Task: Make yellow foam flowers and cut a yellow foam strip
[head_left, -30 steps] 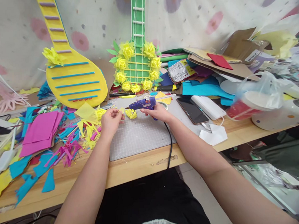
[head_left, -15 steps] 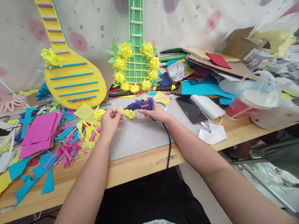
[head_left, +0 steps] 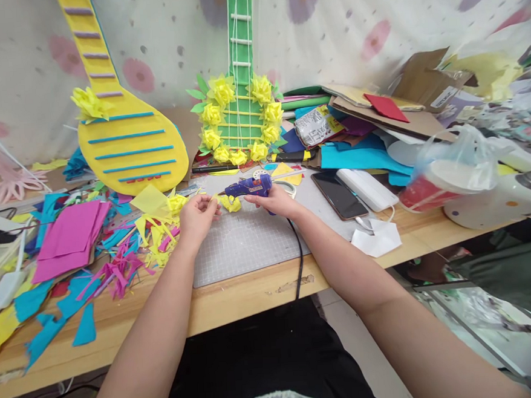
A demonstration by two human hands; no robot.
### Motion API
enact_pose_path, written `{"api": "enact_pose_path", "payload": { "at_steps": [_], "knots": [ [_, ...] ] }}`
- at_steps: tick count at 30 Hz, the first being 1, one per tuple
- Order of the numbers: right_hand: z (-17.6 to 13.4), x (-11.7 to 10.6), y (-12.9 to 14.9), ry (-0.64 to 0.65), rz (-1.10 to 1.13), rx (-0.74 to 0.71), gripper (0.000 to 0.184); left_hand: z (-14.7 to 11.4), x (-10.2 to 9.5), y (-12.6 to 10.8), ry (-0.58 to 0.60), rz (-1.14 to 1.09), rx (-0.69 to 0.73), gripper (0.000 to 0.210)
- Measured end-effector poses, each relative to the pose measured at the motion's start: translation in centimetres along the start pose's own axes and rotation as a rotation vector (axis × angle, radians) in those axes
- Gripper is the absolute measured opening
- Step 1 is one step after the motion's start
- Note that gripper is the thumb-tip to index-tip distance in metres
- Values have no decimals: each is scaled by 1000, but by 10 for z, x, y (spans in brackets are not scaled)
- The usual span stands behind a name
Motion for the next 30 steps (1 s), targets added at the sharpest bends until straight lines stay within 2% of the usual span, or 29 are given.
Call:
{"api": "enact_pose_path", "payload": {
  "at_steps": [13,20,25,30],
  "knots": [
    [-1,1,2,-20,123,33,35,1,1,7,80,29,68,19],
    [4,-1,-3,-81,569,134,42,3,-1,9,44,75,172,18],
    [7,-7,-1,-137,715,179,47,-3,-7,-1,-71,159,358,19],
    [9,-11,1,-167,733,186,50,-6,-7,-24,-117,371,674,16]
  ]
}}
Point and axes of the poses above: each hand's wrist, its own z-axis towards the middle knuckle, its own x-axis out of the palm, y = z × x, the point moved 2 cm from there along z, towards the middle knuckle, and after that the axes turned 3 degrees about -y, right-handed, at the moved point
